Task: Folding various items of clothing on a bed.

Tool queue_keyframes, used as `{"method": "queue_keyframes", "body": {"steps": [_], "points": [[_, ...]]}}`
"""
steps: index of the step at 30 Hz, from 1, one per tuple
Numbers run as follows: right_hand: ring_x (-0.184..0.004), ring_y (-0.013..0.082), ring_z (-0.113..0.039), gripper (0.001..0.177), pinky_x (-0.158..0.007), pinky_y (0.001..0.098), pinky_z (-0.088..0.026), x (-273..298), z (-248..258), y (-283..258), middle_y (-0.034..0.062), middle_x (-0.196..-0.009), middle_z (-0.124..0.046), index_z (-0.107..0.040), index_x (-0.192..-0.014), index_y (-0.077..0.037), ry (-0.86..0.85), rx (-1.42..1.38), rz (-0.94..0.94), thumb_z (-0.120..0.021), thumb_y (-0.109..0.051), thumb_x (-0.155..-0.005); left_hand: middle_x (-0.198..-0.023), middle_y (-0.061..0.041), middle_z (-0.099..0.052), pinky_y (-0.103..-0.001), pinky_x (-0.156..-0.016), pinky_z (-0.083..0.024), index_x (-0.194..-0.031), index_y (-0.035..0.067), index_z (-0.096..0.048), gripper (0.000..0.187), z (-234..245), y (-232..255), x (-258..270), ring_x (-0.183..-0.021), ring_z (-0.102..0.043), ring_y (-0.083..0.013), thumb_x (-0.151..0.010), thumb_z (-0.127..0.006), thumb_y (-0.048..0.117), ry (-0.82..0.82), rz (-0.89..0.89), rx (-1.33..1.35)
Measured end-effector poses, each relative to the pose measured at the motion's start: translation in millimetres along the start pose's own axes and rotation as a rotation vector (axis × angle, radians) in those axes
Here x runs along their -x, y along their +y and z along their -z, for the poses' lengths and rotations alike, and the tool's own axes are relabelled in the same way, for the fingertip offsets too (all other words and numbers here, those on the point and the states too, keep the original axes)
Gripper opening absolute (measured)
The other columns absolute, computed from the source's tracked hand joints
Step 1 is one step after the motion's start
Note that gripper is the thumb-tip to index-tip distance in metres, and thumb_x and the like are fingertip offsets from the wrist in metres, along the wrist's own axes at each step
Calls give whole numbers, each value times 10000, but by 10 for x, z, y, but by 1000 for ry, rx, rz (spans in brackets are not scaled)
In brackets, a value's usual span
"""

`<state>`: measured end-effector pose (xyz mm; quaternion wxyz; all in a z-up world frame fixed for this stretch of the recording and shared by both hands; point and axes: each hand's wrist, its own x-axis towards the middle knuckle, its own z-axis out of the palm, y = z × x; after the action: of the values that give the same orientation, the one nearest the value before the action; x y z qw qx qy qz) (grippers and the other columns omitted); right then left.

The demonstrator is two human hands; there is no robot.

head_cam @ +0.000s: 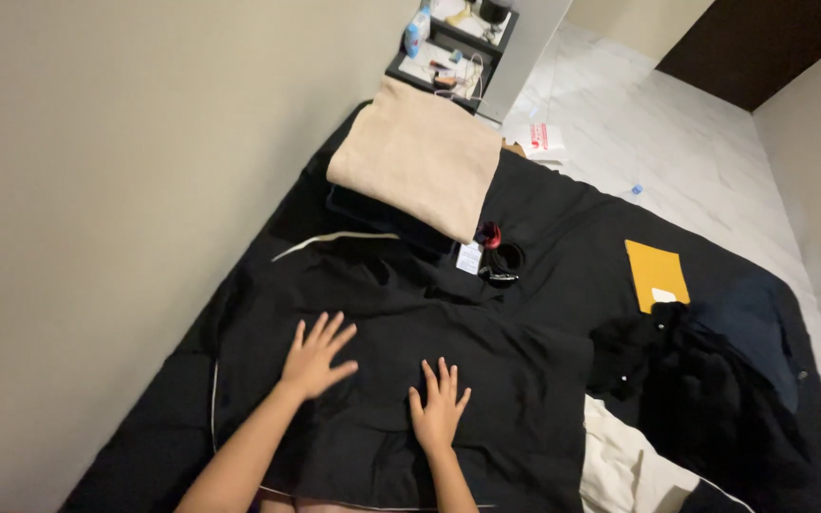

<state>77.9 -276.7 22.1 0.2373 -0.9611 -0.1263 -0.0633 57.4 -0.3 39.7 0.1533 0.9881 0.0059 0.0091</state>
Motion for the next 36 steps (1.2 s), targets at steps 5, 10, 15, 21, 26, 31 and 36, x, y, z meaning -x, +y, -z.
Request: {"method": "queue_keyframes", "body": {"steps": [5,10,15,21,26,31,36], "points": [[-1531,317,-232,588,-1194,655,-82,-2,8,-1,74,-1605,-378,-544,-1443,-223,32,-1,17,-671,-344,-881,-1674,-14,-236,-524,-1246,-107,-1569,255,-341,799,-106,-122,-374,-1552,-166,-254,-907,-508,671,138,62,-46],[-1526,302,-261,558,-1198,647,-94,-16,-6,-38,60,-1592,-401,-578,-1413,-231,32,12,-16,-676,-333,-873,-1688,-44,-256,-484,-1261,-130,-1592,244,-351,791,-143,-246,-670,-1564,-192,-267,-930,-473,660,292,189,-17],[-1519,302,-299,534,-1201,640,-123,-14,-31,-48,60,-1577,-445,-595,-1389,-213,105,7,15,-668,-327,-872,-1697,-79,-178,-511,-1251,-49,-1617,262,-268,818,-102,-323,-959,-1566,-128,-263,-942,-409,703,219,287,-140],[-1513,296,-303,534,-1201,632,-122,-17,-26,-61,56,-1561,-450,-603,-1376,-214,119,23,1,-666,-332,-859,-1701,-63,-111,-505,-1233,-21,-1620,283,-194,878,-66,-334,-1104,-1557,-72,-254,-901,-393,746,98,351,-122],[-1511,294,-296,532,-1205,623,-117,-18,26,-93,51,-1562,-451,-602,-1374,-210,128,-14,2,-670,-329,-860,-1687,-108,-196,-501,-1241,-90,-1604,239,-286,806,-184,-278,-821,-1551,-157,-292,-930,-462,647,230,290,-91],[-1512,288,-294,525,-1206,618,-123,7,-19,-42,41,-1559,-454,-597,-1374,-203,131,-5,6,-667,-331,-870,-1649,-137,-315,-518,-1236,-207,-1546,185,-411,672,-185,57,18,-1516,-285,-347,-958,-540,481,446,185,-5],[-1512,276,-300,526,-1203,626,-117,-14,-46,-10,29,-1556,-458,-596,-1370,-200,119,-17,16,-674,-340,-869,-1630,-47,-332,-519,-1208,-205,-1510,267,-437,655,-175,78,495,-1501,-289,-303,-911,-565,496,311,230,25]]}}
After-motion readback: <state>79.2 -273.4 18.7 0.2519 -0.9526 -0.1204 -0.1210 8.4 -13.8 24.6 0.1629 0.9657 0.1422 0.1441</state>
